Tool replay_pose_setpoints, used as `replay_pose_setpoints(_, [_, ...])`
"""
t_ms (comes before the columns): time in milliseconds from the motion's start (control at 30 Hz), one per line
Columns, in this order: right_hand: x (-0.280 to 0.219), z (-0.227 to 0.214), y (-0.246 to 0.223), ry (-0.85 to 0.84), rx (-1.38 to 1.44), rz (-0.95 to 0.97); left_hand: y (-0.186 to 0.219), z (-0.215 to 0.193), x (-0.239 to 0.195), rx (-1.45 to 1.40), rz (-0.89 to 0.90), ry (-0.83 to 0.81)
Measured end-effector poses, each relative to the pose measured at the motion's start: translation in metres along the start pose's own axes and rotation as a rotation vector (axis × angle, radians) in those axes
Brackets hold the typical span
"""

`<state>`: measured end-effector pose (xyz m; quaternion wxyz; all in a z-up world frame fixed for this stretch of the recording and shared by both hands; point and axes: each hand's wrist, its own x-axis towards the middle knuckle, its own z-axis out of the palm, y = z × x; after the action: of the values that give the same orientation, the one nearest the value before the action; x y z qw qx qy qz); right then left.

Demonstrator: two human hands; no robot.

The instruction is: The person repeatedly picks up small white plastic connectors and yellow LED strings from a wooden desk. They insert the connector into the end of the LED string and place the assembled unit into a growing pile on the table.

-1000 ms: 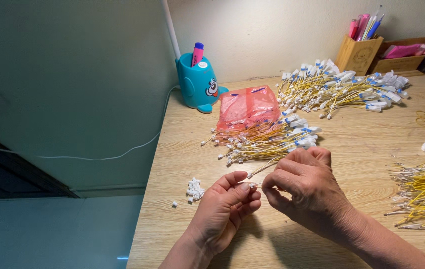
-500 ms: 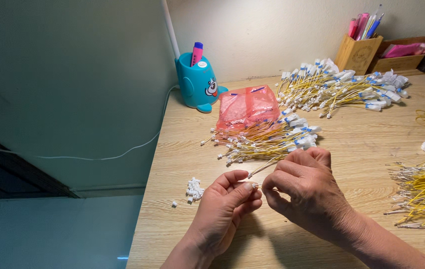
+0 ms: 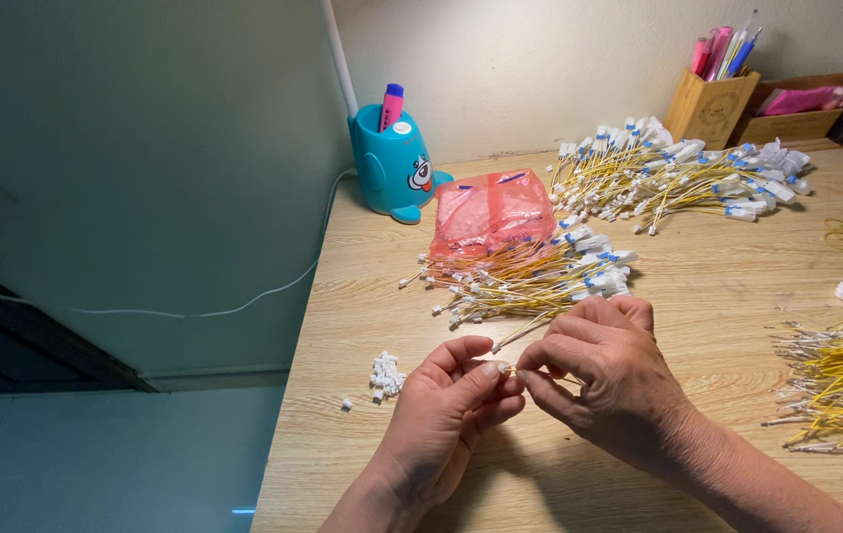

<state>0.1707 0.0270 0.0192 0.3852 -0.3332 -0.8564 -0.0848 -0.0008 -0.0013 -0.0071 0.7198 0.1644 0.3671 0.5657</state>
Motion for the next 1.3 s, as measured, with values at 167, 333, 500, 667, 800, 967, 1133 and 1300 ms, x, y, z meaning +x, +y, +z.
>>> replay_pose_setpoints(167, [-0.001,0.0,-0.003,-0.005,0.017,-0.014,-0.007,0.0,0.0,0.028,0.009,-0.015])
replay_pose_setpoints(333, [-0.002,0.001,-0.004,0.016,0.012,-0.033,-0.011,0.0,-0.001,0.034,0.038,-0.005])
replay_pose_setpoints(500, [-0.003,0.003,-0.001,0.018,-0.003,-0.016,-0.009,0.001,0.0,0.01,0.053,-0.01])
replay_pose_setpoints(667, [-0.007,0.001,0.016,-0.053,0.08,0.152,0.012,0.012,-0.008,-0.027,0.034,0.007])
replay_pose_setpoints(800, [-0.011,0.006,0.047,-0.331,0.384,0.404,0.018,0.007,-0.006,-0.092,0.065,0.019])
replay_pose_setpoints(967, [-0.008,-0.006,0.053,-0.617,0.801,0.77,0.022,-0.003,0.002,-0.149,0.102,0.025])
replay_pose_setpoints(1133, [-0.017,-0.009,0.083,-0.564,1.026,0.744,0.028,-0.004,0.001,-0.155,0.106,0.071])
replay_pose_setpoints(1300, [-0.02,-0.007,0.096,-0.306,1.083,0.912,0.019,-0.009,0.007,-0.155,0.136,0.004])
